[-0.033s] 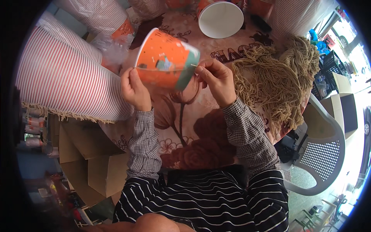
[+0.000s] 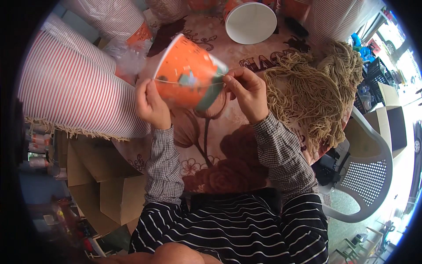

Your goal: Organizing and packaging stacks of paper cups by tying them with string and placing them in boxes.

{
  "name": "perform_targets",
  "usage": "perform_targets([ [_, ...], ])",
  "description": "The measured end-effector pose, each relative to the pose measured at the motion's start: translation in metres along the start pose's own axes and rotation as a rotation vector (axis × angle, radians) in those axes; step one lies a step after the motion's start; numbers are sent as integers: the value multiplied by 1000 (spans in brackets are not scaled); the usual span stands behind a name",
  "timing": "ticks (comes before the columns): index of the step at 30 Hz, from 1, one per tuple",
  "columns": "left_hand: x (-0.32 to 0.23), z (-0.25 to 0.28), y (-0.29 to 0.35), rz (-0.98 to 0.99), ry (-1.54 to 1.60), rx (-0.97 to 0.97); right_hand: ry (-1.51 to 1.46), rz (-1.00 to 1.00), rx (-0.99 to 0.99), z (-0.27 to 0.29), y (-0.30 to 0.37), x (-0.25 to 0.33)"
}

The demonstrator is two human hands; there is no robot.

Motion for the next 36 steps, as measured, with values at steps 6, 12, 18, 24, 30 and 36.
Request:
perform_targets([
  [6, -66, 0, 10, -478, -187, 145, 64, 242, -44, -10, 10, 27],
  [12, -60, -21, 8, -355, -162, 357, 186, 125, 86, -37, 23, 1],
  [18, -64, -20, 1, -183, -45, 503, 227, 29, 76, -41, 32, -8],
  [24, -73, -27, 9, -237, -92, 634, 295, 97, 22, -37, 30, -9],
  [30, -72, -29, 12, -263, -97, 630, 264, 77, 6, -35, 29, -10],
  [36, -77, -29, 13, -267, -104, 636, 224, 76, 12, -38, 30, -7],
])
Point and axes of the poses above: each hand's wrist, its own y-axis away from the middle knuckle, its own z-axis out of the back of the hand, x = y × z, the point moved 6 cm from there along -y, towards the middle knuckle, and after that the axes turned 6 degrees about -x, right-handed, at the moved point
